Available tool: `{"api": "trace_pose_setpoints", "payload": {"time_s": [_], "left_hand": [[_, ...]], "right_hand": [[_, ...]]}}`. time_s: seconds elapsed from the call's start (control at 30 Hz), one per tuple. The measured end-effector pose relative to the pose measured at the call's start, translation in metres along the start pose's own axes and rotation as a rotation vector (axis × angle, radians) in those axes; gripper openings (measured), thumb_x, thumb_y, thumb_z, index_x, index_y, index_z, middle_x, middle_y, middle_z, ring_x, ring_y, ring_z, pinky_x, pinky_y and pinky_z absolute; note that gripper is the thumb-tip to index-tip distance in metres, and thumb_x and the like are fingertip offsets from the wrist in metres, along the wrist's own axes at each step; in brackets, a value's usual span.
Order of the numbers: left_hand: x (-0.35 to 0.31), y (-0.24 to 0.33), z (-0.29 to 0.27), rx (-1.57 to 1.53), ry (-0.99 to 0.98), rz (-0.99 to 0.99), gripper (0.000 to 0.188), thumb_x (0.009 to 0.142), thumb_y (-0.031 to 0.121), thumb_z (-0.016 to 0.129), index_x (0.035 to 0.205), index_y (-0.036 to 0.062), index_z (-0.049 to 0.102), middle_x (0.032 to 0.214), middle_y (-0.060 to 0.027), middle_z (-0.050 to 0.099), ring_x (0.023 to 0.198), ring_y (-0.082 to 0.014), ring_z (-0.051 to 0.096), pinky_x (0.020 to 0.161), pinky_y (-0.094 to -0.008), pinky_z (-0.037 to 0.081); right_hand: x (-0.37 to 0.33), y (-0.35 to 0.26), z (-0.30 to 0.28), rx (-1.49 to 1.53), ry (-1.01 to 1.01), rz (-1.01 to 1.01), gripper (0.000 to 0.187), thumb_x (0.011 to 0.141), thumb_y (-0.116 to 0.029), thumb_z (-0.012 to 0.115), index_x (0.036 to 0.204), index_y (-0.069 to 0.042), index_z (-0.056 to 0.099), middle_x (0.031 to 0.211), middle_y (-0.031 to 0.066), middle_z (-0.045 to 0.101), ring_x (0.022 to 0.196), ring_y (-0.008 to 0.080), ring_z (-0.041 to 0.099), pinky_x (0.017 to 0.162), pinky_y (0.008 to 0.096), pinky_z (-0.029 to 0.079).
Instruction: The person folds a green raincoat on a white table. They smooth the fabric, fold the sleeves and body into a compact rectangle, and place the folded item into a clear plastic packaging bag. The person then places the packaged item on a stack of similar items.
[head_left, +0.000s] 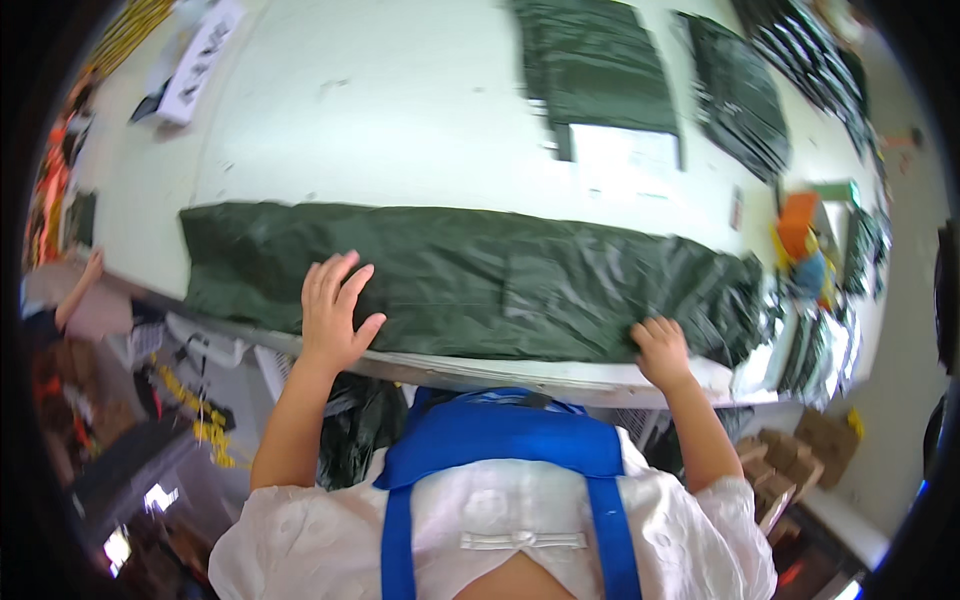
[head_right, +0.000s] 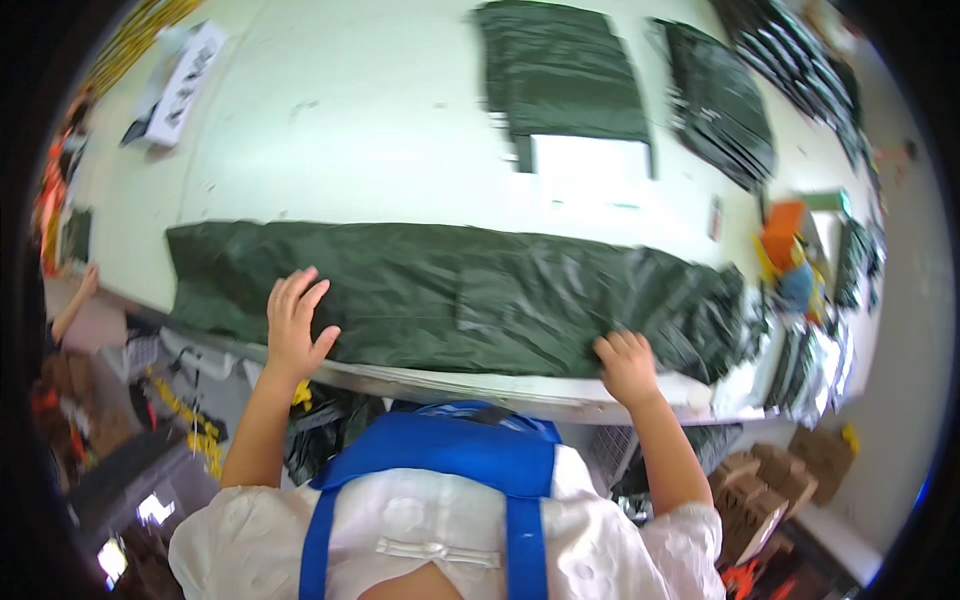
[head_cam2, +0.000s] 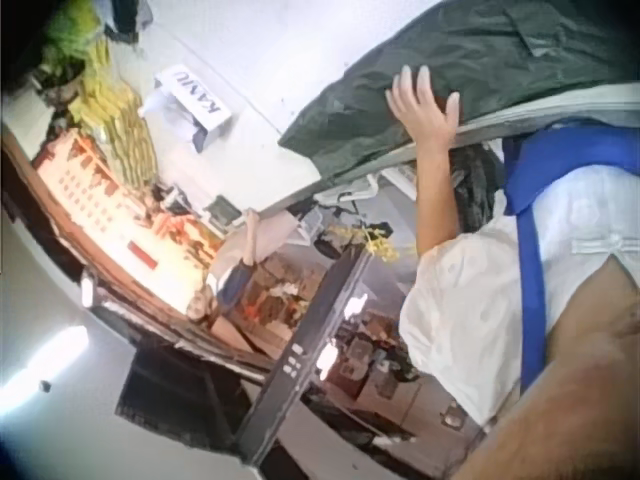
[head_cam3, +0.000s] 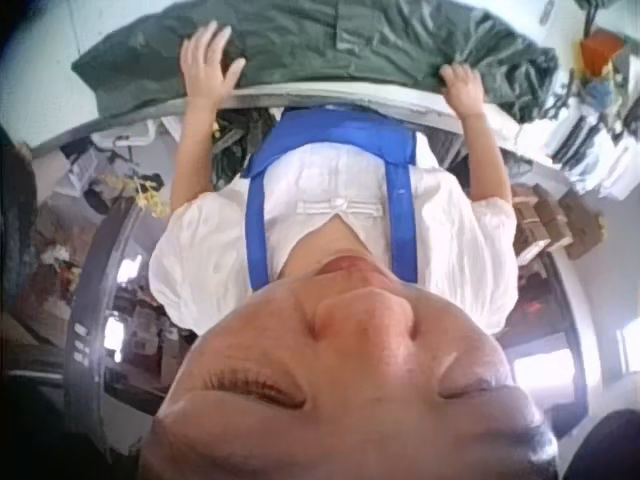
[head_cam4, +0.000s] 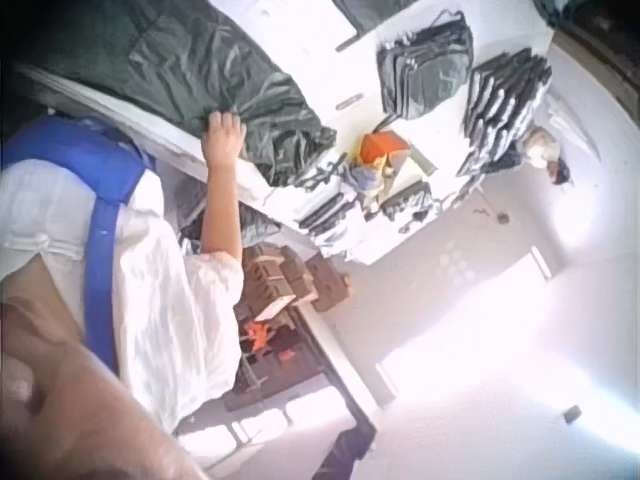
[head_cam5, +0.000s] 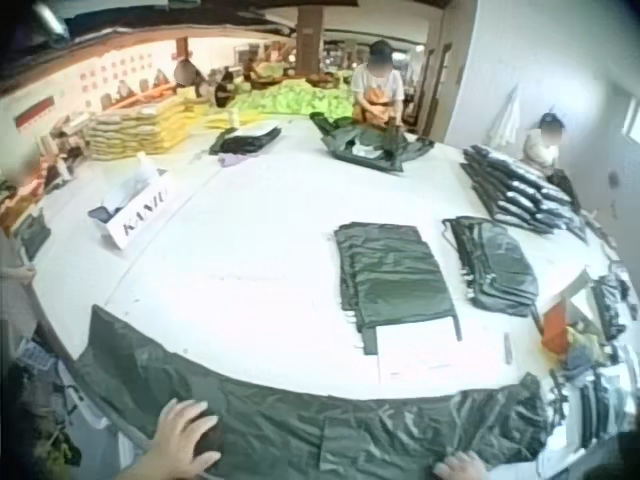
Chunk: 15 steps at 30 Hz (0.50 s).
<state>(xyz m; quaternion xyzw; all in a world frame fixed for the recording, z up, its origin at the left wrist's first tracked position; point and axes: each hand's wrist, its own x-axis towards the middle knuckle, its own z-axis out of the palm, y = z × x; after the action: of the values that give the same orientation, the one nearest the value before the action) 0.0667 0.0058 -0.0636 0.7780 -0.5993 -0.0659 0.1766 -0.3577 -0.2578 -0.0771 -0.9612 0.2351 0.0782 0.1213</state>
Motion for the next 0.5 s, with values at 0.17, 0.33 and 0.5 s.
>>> {"api": "trace_pose_setpoints", "payload": {"time_s": [0.17,0.33,0.5], "left_hand": [[0.003,0.003,0.067,0.175,-0.064,-0.077,0.068,0.078,0.043,0.067,0.139,0.0233,0.045,0.154,-0.0155,0.02,0.139,-0.0438,0.016,0.11,-0.0607,0.013],[0.009,0.001,0.08,0.19,-0.034,-0.023,0.067,0.079,0.047,0.063,0.138,0.0223,0.045,0.153,-0.0161,0.022,0.138,-0.0441,0.018,0.11,-0.0595,0.014],[0.0,-0.003,0.089,0.241,-0.043,-0.005,0.067,0.084,0.055,0.054,0.14,0.0207,0.042,0.152,-0.0179,0.022,0.138,-0.0444,0.019,0.11,-0.0591,0.016]], "right_hand": [[0.022,0.076,-0.049,0.442,0.253,0.19,0.039,0.066,-0.002,0.063,0.104,-0.009,0.06,0.105,0.0129,0.059,0.107,0.0328,0.053,0.096,0.0427,0.04],[0.004,0.218,-0.051,-0.08,0.336,0.325,0.031,0.067,0.005,0.056,0.095,-0.008,0.056,0.098,0.0134,0.057,0.1,0.0351,0.055,0.084,0.0413,0.046],[0.006,0.258,-0.031,-0.21,0.261,0.403,0.021,0.071,0.004,0.052,0.086,-0.01,0.052,0.084,0.012,0.052,0.089,0.0337,0.056,0.075,0.0417,0.046]]}}
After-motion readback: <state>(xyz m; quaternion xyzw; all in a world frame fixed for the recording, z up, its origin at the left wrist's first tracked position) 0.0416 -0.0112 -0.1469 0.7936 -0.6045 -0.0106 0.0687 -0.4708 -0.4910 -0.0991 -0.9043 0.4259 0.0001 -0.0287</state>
